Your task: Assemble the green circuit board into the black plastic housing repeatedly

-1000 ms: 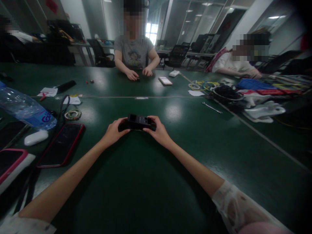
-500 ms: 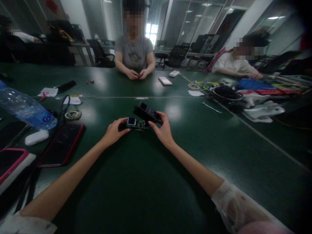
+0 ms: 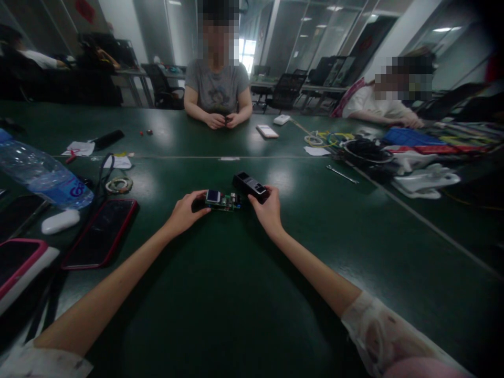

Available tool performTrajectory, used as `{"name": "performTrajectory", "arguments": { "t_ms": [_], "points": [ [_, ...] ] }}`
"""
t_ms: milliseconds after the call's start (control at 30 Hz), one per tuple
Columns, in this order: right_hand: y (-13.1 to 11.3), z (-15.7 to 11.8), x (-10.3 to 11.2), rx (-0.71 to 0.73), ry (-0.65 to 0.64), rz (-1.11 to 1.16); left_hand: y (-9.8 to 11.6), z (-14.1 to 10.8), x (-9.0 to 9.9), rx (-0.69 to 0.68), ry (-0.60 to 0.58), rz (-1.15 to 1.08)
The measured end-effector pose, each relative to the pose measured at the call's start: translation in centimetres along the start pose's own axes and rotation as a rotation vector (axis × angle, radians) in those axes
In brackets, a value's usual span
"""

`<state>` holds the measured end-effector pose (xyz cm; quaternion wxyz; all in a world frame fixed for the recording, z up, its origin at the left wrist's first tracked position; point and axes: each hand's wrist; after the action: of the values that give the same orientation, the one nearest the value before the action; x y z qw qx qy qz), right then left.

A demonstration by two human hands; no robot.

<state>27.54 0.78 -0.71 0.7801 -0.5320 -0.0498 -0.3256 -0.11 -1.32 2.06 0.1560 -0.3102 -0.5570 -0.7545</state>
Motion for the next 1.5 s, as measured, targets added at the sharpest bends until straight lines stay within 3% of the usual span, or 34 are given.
{"name": "performTrajectory", "arguments": {
  "t_ms": [167, 467, 1033, 1333, 1500],
  "points": [
    [-0.3, -0.1, 0.3, 0.018, -0.016, -0.048, 0.0, -0.1, 0.0, -0.008, 0.009, 0.005],
    [-0.9, -0.4, 0.5, 0.040, 0.067, -0.102, -0.2, 0.1, -0.1, 0.001, 0.011, -0.008],
    [-0.2, -0.3, 0.4, 0.074, 0.009, -0.138, 0.0, 0.0, -0.1, -0.014, 0.015, 0.022],
    [-0.8, -0.2, 0.3, 0.003, 0.003, 0.079, 0.0, -0.2, 0.0, 0.006, 0.008, 0.021],
    [-2.9, -1.0, 0.9, 0.172, -0.071, 0.159, -0.2, 0.1, -0.2, -0.029, 0.026, 0.033]
  ]
}}
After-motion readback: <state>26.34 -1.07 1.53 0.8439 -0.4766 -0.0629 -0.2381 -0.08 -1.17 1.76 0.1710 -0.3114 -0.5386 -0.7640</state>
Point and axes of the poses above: each hand's wrist, its own z-axis towards the middle knuckle, its own x-axis out of the back of the hand, y = z × x, and after that the axes turned 3 degrees about -z, right-handed
